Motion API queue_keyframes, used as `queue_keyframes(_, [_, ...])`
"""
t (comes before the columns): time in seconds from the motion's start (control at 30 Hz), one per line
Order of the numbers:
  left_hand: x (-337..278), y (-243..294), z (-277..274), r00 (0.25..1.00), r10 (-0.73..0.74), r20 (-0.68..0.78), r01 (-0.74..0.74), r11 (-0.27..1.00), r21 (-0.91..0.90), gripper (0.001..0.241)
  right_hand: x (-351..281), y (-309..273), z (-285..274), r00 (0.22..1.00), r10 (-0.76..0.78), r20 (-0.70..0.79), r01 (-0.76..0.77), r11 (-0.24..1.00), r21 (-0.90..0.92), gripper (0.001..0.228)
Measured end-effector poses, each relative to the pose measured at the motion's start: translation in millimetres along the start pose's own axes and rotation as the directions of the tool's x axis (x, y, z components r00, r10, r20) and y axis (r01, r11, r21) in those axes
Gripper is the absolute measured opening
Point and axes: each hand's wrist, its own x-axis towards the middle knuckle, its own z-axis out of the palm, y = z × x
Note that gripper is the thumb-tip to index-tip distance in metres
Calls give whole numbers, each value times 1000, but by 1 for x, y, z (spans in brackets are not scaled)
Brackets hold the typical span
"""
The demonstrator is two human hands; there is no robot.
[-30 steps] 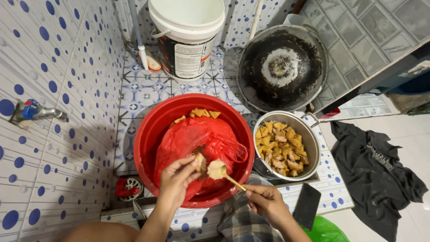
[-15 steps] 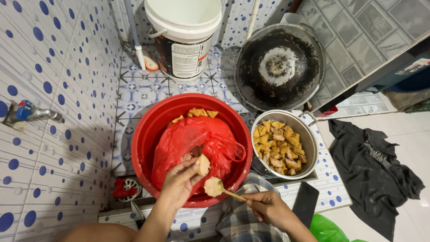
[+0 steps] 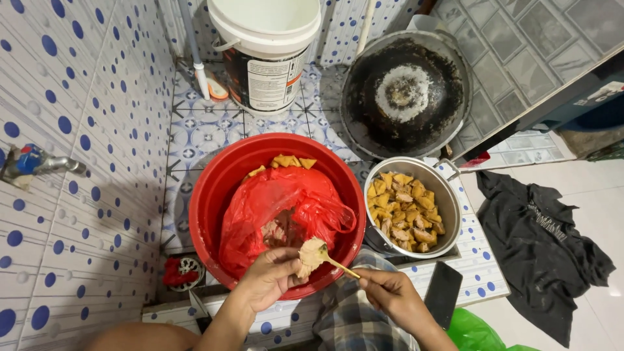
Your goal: Filling small pieces of dough with a meat mixture using a wooden spoon and placing them into a pot.
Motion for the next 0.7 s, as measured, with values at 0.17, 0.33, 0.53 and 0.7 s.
queue_keyframes(0.17, [-3,0,11,996,-91,11,90,989,114,31,0,-10,10,979,-83,-186,30,962,-271,34])
queue_keyframes(0.33, [-3,-7,19,992,-115,-45,118,990,78,38,17,5,9,972,-51,-229,69,995,75,33])
queue_keyframes(0.53, [0,-33,6,986,-163,29,163,987,-1,31,28,12,26,980,-192,-57,196,977,86,59])
queue_keyframes(0.7, [-3,-36,5,981,-192,10,192,980,51,35,35,24,31,967,-222,122,216,975,56,47])
